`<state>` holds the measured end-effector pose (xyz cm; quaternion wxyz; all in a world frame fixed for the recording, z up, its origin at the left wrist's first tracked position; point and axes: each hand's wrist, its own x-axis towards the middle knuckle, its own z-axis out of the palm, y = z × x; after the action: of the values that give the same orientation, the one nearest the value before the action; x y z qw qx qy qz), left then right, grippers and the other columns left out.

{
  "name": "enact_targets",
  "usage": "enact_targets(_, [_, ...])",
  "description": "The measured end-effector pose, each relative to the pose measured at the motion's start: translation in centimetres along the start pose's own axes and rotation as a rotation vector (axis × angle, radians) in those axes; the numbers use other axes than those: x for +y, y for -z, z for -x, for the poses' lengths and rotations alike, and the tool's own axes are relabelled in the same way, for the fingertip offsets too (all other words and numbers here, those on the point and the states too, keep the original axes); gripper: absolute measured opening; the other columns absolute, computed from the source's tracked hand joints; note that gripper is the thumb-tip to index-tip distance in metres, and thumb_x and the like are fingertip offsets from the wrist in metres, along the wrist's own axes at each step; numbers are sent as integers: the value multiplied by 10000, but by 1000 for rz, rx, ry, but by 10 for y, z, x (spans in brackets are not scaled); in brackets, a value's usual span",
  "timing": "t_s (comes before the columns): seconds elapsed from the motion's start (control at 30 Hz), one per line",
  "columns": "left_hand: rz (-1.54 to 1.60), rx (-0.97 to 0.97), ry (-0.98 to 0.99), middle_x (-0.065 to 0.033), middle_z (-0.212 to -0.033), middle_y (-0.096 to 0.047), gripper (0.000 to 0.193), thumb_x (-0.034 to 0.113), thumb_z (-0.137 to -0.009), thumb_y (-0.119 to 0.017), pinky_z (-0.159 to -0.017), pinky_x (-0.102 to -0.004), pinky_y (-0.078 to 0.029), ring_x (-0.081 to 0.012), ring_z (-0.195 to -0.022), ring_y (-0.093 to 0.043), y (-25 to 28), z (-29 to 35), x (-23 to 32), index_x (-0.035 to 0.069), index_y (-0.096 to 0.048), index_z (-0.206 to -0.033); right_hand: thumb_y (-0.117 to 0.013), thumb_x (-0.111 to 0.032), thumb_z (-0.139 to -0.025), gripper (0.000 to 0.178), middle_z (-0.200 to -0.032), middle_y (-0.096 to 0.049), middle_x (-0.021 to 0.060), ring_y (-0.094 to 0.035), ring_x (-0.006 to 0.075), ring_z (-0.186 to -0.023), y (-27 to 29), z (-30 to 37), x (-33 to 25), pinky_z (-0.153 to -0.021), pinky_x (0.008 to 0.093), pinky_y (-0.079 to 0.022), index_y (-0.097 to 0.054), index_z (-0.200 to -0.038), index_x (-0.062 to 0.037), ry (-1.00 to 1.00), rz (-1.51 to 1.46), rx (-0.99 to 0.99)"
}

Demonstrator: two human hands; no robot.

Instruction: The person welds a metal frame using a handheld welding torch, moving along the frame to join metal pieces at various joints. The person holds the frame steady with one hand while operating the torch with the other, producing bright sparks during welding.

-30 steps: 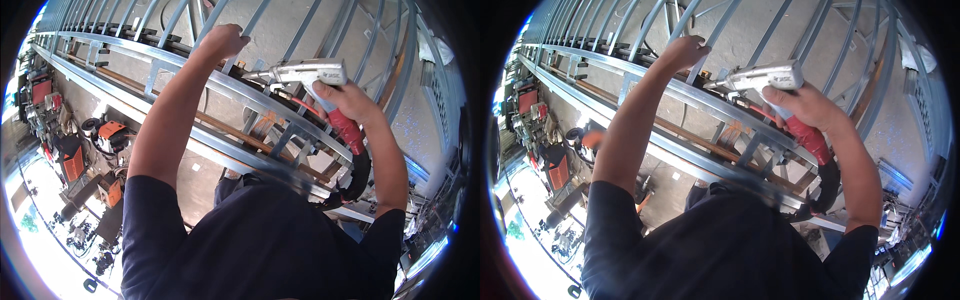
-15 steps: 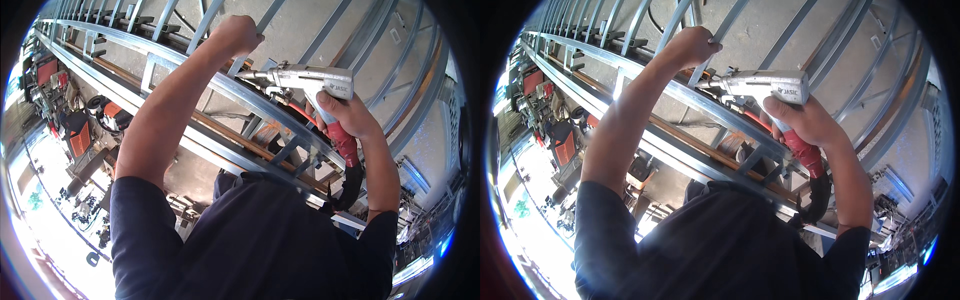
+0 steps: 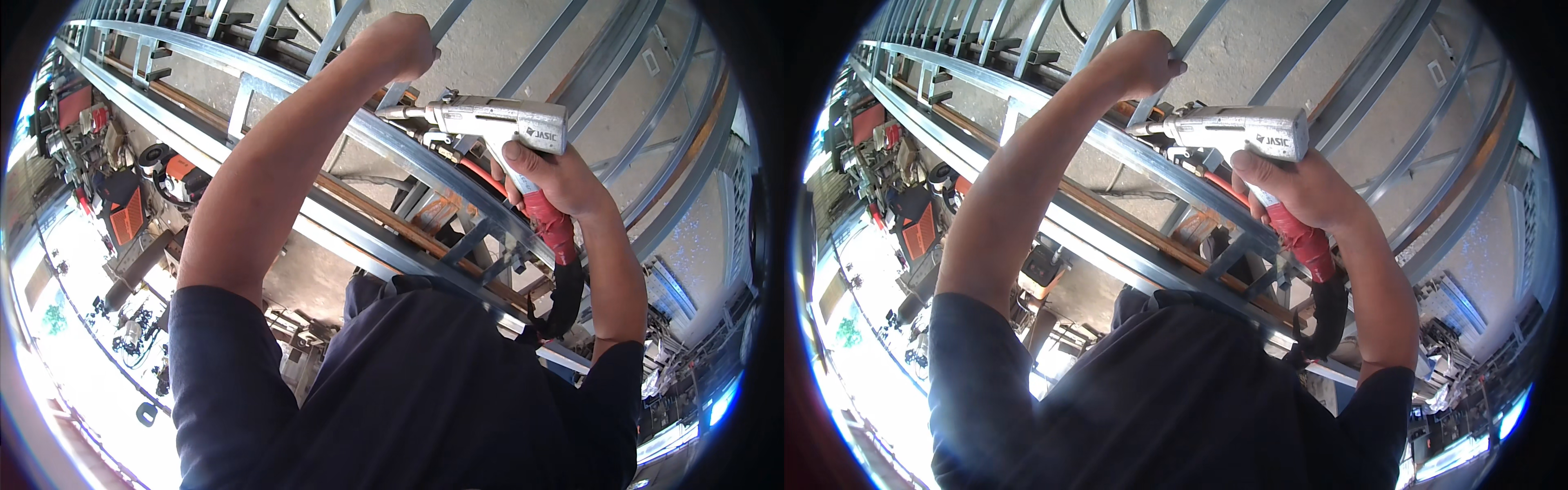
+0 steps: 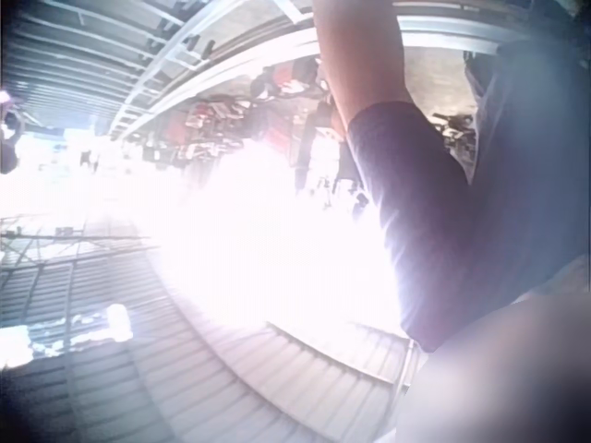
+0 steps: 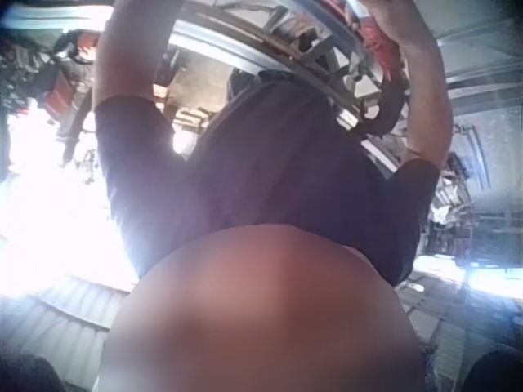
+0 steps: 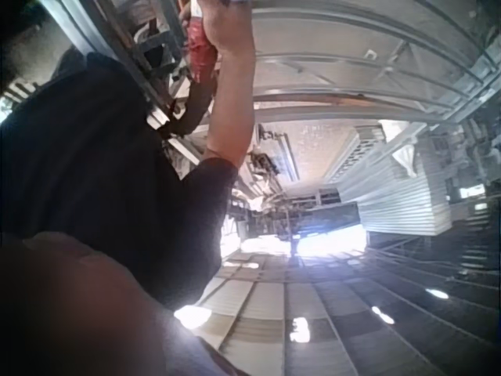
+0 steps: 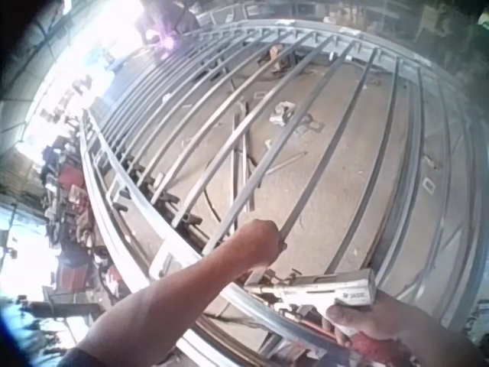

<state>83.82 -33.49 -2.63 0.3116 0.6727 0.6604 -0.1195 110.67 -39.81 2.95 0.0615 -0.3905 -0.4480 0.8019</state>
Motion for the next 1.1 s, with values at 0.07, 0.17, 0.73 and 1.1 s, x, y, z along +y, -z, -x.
enact_targets(0.07, [-7, 9, -12, -229, -900, -749, 391, 387, -973, -700, -810, -492, -569, -393, -872, -742, 0, 0, 0, 10, -784, -1039, -635, -439, -1042, 603, -851, -689, 91, -639, 117, -620, -1, 0, 0, -553, 263, -530, -564, -1418, 27, 27, 1, -9])
enact_targets(0.17, [-6, 5, -4, -227, -899, -748, 386, 382, -980, -694, -809, -492, -569, -392, -868, -741, 0, 1, 1, 12, -785, -1041, -640, -434, -1040, 596, -847, -685, 83, -635, 118, -617, -1, 0, 1, -551, 261, -525, -574, -1407, 30, 17, 6, -6])
enact_targets(0.73, [-48, -56, -46, -213, -855, -741, 365, 372, -1008, -654, -781, -491, -570, -380, -825, -741, -2, -6, -4, 37, -796, -1030, -670, -416, -1028, 547, -861, -680, 78, -640, 124, -630, -5, 5, -2, -574, 279, -532, -617, -1337, 33, -13, 46, 26])
enact_targets(1.1, [-103, -28, -37, -209, -886, -749, 392, 387, -1016, -642, -814, -486, -573, -374, -859, -745, -7, -9, -5, 26, -792, -1039, -677, -396, -1028, 540, -891, -679, 97, -639, 127, -633, -4, 6, 0, -569, 282, -527, -613, -1346, 36, 18, 38, 18])
